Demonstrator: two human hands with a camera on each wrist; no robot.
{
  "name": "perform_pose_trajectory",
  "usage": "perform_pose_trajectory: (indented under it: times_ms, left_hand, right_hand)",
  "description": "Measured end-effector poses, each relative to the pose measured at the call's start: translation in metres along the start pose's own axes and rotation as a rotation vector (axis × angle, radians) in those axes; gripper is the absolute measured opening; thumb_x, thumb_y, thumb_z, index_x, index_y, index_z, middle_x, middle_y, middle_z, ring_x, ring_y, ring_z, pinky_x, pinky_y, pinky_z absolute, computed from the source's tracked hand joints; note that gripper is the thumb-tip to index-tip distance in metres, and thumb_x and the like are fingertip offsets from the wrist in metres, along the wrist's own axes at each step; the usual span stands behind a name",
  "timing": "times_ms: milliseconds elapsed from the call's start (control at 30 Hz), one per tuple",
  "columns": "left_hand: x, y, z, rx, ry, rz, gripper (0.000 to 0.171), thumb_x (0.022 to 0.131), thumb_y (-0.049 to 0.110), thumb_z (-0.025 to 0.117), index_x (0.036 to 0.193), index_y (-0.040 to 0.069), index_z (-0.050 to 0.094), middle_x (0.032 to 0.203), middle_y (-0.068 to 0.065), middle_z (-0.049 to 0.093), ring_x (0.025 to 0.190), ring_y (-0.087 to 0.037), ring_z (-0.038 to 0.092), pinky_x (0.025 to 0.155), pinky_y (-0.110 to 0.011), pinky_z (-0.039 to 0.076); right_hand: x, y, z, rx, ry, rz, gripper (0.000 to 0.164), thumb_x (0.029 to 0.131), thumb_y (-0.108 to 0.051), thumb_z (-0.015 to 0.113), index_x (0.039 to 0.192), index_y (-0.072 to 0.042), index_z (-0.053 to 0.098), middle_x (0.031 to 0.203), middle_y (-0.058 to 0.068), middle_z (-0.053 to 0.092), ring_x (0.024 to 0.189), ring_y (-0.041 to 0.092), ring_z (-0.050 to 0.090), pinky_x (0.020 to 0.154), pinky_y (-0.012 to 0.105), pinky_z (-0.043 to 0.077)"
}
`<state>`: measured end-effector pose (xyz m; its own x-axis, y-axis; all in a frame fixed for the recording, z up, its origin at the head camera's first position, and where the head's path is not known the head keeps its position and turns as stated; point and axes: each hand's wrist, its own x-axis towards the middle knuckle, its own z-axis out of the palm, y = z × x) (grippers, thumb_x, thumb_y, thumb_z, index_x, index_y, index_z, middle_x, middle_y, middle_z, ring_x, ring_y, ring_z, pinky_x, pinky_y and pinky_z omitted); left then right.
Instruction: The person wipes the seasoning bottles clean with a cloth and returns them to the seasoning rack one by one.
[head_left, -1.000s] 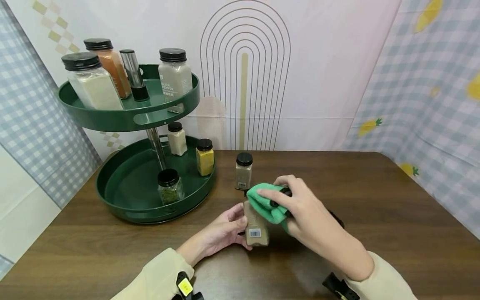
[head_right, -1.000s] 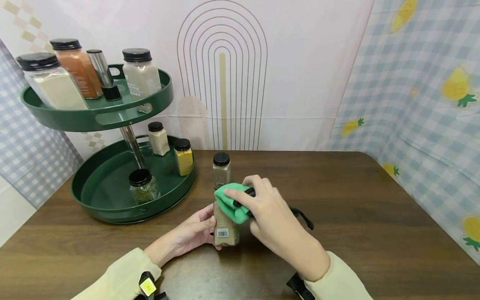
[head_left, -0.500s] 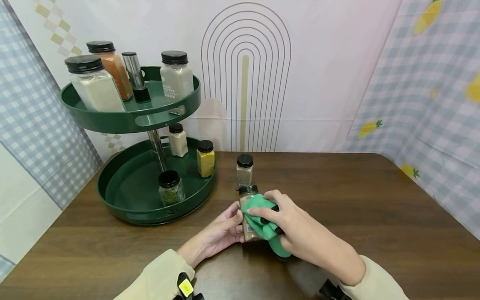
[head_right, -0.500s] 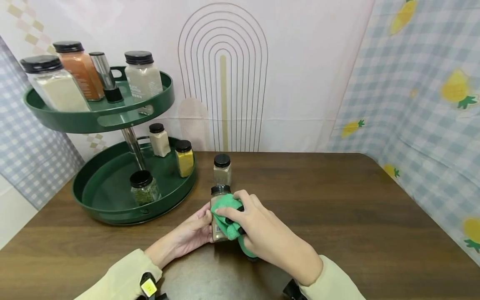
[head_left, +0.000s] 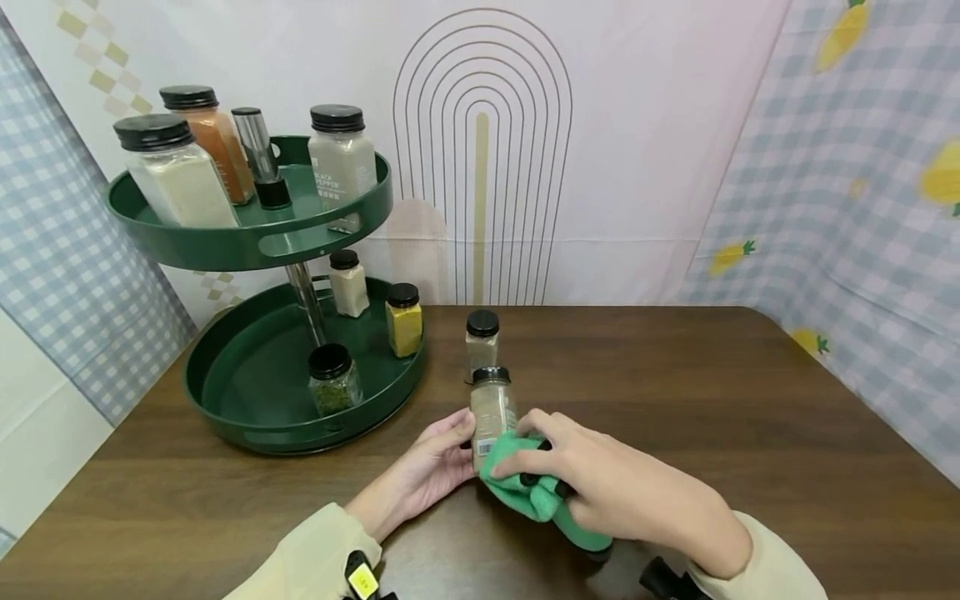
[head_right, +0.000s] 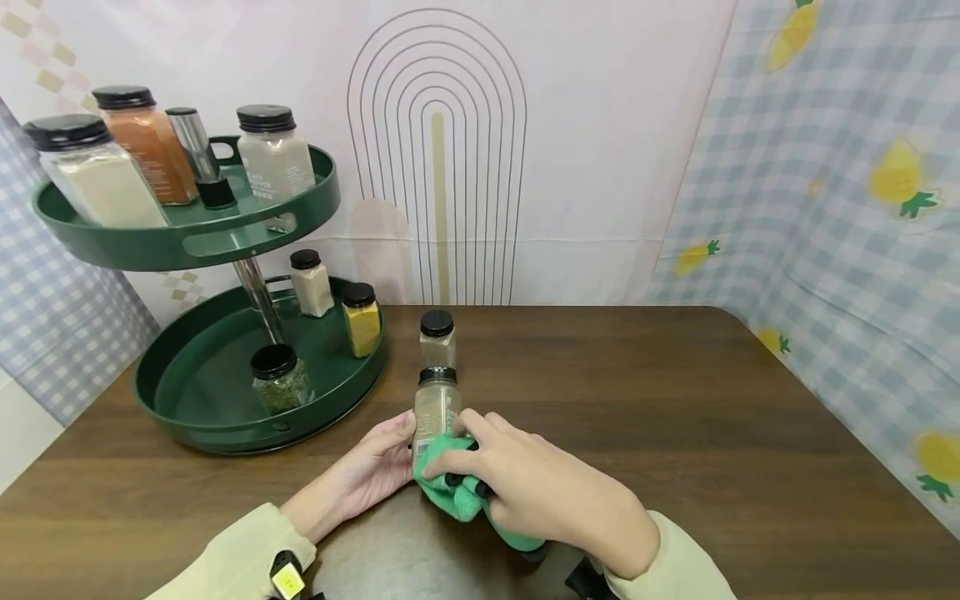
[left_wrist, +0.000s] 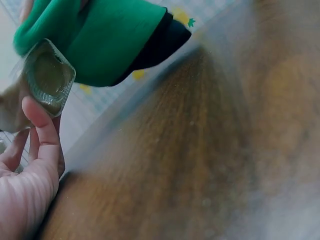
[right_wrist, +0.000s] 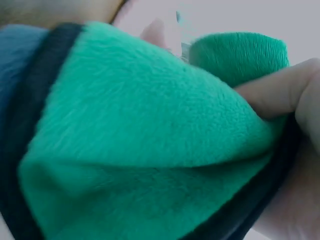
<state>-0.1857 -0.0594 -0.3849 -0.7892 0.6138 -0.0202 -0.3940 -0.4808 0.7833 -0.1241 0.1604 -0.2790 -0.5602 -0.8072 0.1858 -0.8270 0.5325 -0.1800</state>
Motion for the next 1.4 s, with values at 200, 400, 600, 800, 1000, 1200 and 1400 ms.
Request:
perform_pose_trajectory:
  times_ms: [200,400,600,800,1000,1200,1400]
  left_hand:
    - [0.000,0.001,-0.001,-0.017,-0.009,0.006,0.046,0.098,0.029,0.045,0.134,0.005,0.030,0.108,-0.002,0.059,0.099,-0.015,0.059,0.085,-0.030,0.048]
    - [-0.002,0.001,-0.004,-0.093,-0.170,-0.049,0.047,0.103,0.027,0.026,0.145,0.006,0.021,0.124,-0.008,0.059,0.110,-0.022,0.060,0.090,-0.038,0.049]
    - [-0.004,0.001,-0.003,0.027,-0.286,-0.136,0.053,0.101,0.036,0.032,0.144,0.005,0.025,0.130,-0.014,0.052,0.112,-0.029,0.058,0.088,-0.042,0.049]
    - [-0.006,0.002,-0.001,0.096,-0.303,-0.122,0.052,0.099,0.022,0.042,0.144,0.005,0.025,0.134,-0.016,0.050,0.111,-0.029,0.059,0.081,-0.037,0.051]
    - [-0.006,0.002,-0.001,0.077,-0.288,-0.110,0.054,0.098,0.025,0.045,0.145,0.007,0.024,0.132,-0.012,0.052,0.112,-0.029,0.058,0.085,-0.040,0.049]
    - [-0.004,0.001,-0.003,0.044,-0.312,-0.080,0.059,0.099,0.028,0.043,0.147,0.008,0.016,0.129,-0.011,0.052,0.113,-0.029,0.057,0.091,-0.044,0.046]
    - [-0.002,0.002,-0.002,0.026,-0.220,-0.094,0.062,0.098,0.029,0.045,0.147,0.013,0.012,0.133,-0.006,0.046,0.117,-0.022,0.052,0.099,-0.055,0.038]
  right_hand:
    - [-0.005,-0.004,-0.012,0.075,-0.137,-0.015,0.075,0.070,0.017,0.044,0.117,-0.039,0.058,0.110,-0.014,0.052,0.094,0.005,0.049,0.077,0.019,0.044]
    - [-0.007,0.003,-0.019,0.022,0.016,0.053,0.064,0.079,0.014,0.047,0.120,-0.035,0.057,0.107,-0.016,0.053,0.093,0.002,0.050,0.078,0.024,0.046]
    - [-0.004,0.010,-0.015,-0.076,0.236,0.187,0.063,0.078,0.015,0.047,0.125,-0.027,0.054,0.114,-0.013,0.054,0.097,0.004,0.054,0.081,0.029,0.048]
    - [0.006,0.012,-0.001,-0.105,0.355,0.232,0.060,0.078,0.012,0.049,0.126,-0.023,0.054,0.114,-0.006,0.054,0.100,0.013,0.055,0.079,0.034,0.049]
    - [0.010,0.012,0.009,-0.146,0.394,0.222,0.063,0.076,0.014,0.053,0.127,-0.023,0.054,0.112,0.000,0.054,0.099,0.018,0.055,0.075,0.034,0.050]
    - [0.009,0.011,0.011,-0.157,0.334,0.168,0.068,0.072,0.017,0.053,0.126,-0.023,0.055,0.114,0.001,0.052,0.097,0.016,0.055,0.074,0.031,0.049]
    - [0.010,0.004,0.012,-0.158,0.204,0.086,0.059,0.075,0.012,0.054,0.122,-0.023,0.060,0.110,-0.001,0.053,0.090,0.011,0.052,0.073,0.024,0.048]
